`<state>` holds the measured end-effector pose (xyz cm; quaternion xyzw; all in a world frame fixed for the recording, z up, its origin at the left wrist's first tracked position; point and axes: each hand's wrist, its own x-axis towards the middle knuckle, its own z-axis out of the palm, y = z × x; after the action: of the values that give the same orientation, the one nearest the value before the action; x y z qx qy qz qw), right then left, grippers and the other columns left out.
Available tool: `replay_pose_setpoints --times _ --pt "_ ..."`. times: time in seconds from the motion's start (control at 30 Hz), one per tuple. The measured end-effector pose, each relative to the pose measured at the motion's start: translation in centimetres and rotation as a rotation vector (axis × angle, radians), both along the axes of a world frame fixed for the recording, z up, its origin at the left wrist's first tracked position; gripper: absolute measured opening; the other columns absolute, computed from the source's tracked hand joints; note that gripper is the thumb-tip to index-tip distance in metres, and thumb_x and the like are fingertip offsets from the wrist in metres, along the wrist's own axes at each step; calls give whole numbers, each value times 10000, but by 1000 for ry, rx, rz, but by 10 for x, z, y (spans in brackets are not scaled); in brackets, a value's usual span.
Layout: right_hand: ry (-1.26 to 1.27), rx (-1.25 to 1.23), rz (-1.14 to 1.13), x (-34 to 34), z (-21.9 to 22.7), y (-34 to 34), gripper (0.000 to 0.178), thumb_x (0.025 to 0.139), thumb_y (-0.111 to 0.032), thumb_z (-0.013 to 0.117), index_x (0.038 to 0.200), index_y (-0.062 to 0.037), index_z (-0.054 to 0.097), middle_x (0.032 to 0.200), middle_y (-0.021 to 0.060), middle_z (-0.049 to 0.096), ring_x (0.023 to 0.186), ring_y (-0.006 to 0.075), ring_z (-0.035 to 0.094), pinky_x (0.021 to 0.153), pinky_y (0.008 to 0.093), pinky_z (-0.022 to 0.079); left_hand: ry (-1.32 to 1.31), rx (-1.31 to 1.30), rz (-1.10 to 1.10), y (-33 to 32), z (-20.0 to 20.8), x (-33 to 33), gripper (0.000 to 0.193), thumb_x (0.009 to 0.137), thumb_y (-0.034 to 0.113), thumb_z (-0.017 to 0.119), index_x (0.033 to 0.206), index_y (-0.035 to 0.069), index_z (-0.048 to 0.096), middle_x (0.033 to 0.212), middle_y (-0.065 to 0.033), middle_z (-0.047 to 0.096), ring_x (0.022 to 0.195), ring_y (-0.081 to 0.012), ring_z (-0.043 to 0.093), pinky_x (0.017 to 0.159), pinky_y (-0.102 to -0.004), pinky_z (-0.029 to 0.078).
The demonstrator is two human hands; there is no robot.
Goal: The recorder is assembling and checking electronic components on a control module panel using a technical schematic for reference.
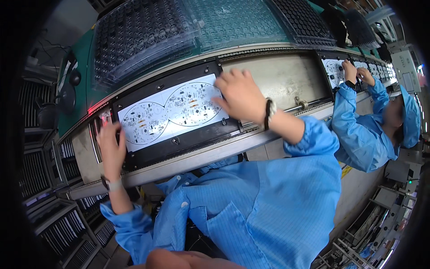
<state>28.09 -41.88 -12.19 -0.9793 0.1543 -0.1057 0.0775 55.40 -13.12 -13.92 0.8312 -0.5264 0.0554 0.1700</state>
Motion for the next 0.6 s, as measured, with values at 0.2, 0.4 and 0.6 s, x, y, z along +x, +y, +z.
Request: replay_pose_setpoints --times 0.2,0.4,0.6 --pt "-1 -210 106 50 -32 -55 249 843 -258 682 1001 -68 652 979 73 569 967 260 515 822 380 382 -54 122 105 -46 -17 42 373 828 256 707 1115 28 638 1117 -113 609 1093 -286 522 932 -419 364" --pt "103 -270 48 60 -43 -46 188 826 -213 659 800 -34 607 826 95 584 871 258 557 814 394 390 38 104 192 -51 -18 43 267 767 238 768 914 40 667 921 -73 638 980 -269 559 857 -401 348" --pt "264 -295 33 80 -14 -28 252 849 -293 656 809 -44 642 813 87 596 838 243 586 805 392 402 -87 137 297 -54 -19 29 251 740 223 787 869 52 657 834 -65 620 932 -276 562 820 -411 357"
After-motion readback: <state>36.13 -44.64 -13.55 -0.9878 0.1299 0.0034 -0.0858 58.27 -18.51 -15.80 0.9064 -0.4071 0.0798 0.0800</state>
